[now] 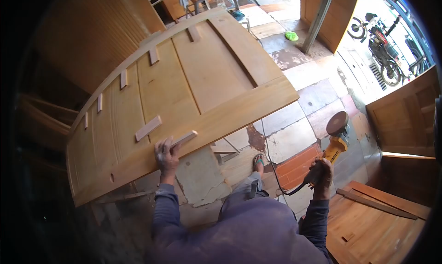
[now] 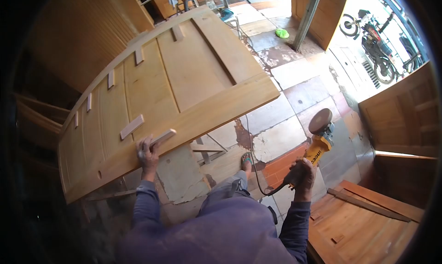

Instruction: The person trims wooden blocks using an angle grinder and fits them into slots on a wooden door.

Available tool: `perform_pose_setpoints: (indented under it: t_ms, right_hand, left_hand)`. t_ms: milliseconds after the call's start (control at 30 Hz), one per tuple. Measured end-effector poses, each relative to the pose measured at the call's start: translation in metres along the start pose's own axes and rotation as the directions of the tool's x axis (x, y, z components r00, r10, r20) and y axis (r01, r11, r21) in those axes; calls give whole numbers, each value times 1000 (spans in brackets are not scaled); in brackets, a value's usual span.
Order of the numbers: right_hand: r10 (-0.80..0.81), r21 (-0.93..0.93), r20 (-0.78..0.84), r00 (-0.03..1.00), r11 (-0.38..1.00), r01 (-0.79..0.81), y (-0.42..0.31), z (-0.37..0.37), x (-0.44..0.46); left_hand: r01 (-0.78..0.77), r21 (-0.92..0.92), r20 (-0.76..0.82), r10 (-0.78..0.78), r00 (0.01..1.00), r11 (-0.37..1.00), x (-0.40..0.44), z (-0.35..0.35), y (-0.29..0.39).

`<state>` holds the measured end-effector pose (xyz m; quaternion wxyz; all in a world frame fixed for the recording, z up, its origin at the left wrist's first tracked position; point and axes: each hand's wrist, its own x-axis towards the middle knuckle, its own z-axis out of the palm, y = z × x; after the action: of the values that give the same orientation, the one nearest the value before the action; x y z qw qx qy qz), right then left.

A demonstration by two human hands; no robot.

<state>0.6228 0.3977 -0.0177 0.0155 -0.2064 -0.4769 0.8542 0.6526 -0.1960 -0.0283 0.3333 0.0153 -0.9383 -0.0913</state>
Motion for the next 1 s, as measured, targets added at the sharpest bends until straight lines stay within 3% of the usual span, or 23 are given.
perform_pose_setpoints:
  t_ms: [100,400,500,767,900,1000]
  right_hand:
    - [84,-53,-5,996,995,-84,-18,-13,30]
    - [121,-185,67,990,977,-107,-66,-3,105]
    - [130,-254,112,985,962,-98,-78,-5,133]
    - [330,-555,262,907,820,-139,-123,4,190]
    - [363,-570,372,854,816,-99,-132,12,208]
    - [487,-614,383,785,769,-178,-145,21,215]
  left_hand:
    - [64,81,15,-65,998,995,5,2,16]
    - [64,-424,54,-45,998,903,129,118,255]
    - [0,-418,40,19,999,908,158,158,301]
    - [-5,-309,95,36,995,951,167,199,332]
    - [-34,-284,77,58,995,958,170,204,341]
    - [-49,-270,63,68,996,962,167,207,336]
